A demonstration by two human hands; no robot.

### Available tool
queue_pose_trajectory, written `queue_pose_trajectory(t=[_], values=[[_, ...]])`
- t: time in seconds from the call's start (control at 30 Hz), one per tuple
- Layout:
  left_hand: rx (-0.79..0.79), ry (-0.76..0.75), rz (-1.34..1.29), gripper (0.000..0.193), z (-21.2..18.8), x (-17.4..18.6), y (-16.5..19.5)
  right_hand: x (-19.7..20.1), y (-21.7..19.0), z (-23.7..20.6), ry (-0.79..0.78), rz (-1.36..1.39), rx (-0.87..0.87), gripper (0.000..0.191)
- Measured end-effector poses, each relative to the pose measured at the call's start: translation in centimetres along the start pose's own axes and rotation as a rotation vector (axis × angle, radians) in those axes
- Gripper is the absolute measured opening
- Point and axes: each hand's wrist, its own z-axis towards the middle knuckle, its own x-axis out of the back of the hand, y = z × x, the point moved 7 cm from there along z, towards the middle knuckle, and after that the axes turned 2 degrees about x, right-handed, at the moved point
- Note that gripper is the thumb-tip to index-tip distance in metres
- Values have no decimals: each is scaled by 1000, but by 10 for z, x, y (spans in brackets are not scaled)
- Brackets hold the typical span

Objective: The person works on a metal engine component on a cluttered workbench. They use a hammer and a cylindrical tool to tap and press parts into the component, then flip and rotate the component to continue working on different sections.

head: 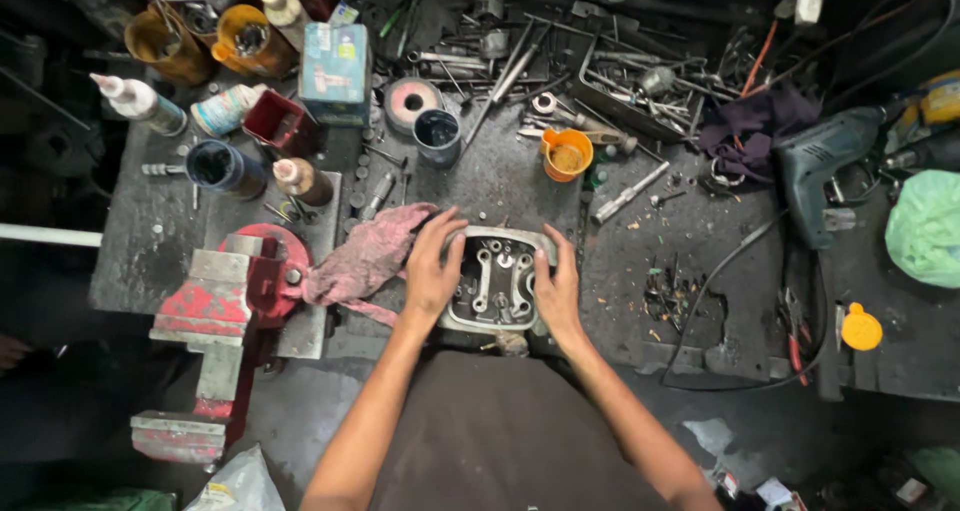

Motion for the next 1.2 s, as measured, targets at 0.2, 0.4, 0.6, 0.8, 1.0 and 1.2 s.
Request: queue_pose_trajectory(t=[0.2,0.4,0.6,0.8,1.0,1.2], values=[[65,-59,352,59,12,57,-15,-1,3,-5,93,11,-104,39],[122,-343,605,37,-4,64,-57,2,-11,-6,125,-93,-34,37],[-149,-332,609,60,-35,69,-42,4,-23,-5,117,-111,-12,36],[63,-371,570,49,-44,78,-45,39,-31,28,215,-411,160,46],[-193,-174,262,41,-36,91,13,72,-6,71,19,-768,129,53],[262,-180,-105,26,-43,75,11,108,-24,64,187,-531,349,45]])
